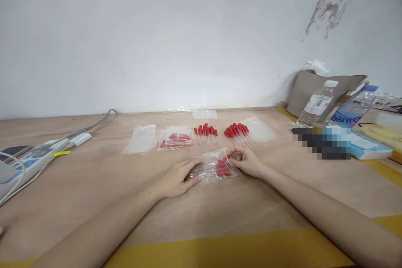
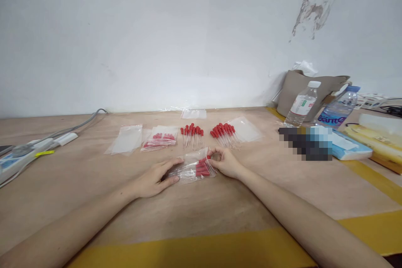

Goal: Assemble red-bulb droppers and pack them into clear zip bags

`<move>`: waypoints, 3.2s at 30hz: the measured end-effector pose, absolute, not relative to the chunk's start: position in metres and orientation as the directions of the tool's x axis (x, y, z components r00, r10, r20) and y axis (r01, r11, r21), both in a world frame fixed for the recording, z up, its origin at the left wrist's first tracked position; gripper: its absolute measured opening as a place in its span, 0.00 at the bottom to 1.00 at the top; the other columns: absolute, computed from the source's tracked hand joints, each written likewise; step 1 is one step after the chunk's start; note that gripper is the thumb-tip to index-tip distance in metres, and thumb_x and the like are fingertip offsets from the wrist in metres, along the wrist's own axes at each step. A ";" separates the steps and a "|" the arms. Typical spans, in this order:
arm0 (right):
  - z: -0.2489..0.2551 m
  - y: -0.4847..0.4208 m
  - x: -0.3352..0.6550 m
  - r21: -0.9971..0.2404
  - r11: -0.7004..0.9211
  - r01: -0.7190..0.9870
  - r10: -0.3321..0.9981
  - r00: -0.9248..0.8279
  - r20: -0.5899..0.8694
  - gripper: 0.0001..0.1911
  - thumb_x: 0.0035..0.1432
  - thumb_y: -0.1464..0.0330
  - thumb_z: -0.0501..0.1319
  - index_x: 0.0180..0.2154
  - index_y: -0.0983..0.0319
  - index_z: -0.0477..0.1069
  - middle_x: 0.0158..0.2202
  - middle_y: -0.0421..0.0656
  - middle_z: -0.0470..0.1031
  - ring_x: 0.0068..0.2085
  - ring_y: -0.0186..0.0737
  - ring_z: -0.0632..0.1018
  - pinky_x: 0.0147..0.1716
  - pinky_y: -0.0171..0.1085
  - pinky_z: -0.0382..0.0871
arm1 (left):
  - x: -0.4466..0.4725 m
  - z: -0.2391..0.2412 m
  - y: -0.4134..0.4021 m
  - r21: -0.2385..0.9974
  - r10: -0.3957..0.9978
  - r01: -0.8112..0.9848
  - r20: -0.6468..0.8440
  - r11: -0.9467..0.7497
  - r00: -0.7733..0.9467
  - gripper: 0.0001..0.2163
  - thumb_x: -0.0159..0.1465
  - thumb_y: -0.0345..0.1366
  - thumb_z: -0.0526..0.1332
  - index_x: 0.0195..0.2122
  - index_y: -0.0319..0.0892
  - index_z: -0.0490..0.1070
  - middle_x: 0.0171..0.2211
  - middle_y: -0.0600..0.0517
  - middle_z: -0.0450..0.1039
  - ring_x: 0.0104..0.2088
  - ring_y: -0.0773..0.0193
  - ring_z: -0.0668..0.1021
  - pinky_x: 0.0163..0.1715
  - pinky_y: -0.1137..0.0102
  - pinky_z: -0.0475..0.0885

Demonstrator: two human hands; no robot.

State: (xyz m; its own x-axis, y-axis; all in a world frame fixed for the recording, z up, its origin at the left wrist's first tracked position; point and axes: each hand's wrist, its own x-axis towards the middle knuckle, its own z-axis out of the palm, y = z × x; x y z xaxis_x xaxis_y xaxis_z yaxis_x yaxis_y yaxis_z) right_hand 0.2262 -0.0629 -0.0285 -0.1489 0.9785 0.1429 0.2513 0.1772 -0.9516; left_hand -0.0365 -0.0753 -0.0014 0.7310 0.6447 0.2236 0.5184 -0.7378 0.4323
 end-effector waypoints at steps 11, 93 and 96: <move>-0.025 -0.055 0.230 -0.855 0.350 0.384 0.913 -0.345 0.219 0.12 0.52 0.63 0.55 0.33 0.60 0.74 0.31 0.41 0.73 0.33 0.35 0.74 0.36 0.36 0.67 | -0.036 -0.001 -0.076 0.426 0.636 0.513 0.224 -0.745 0.738 0.19 0.62 0.40 0.52 0.54 0.46 0.56 0.51 0.48 0.64 0.49 0.59 0.68 0.49 0.62 0.64; -0.035 -0.051 0.230 -0.713 0.343 0.611 0.930 -0.114 0.350 0.11 0.49 0.71 0.52 0.32 0.64 0.73 0.28 0.43 0.73 0.28 0.35 0.71 0.29 0.34 0.65 | -0.036 -0.002 -0.077 0.389 0.649 0.541 0.242 -0.746 0.721 0.22 0.62 0.40 0.52 0.57 0.46 0.52 0.55 0.48 0.58 0.53 0.57 0.64 0.52 0.61 0.62; -0.034 -0.053 0.232 -0.713 0.322 0.622 0.941 -0.128 0.313 0.13 0.50 0.70 0.53 0.34 0.62 0.74 0.31 0.43 0.75 0.30 0.37 0.73 0.31 0.35 0.66 | -0.036 -0.003 -0.077 0.384 0.657 0.554 0.228 -0.739 0.718 0.22 0.62 0.40 0.52 0.57 0.46 0.52 0.56 0.48 0.58 0.54 0.58 0.64 0.52 0.61 0.61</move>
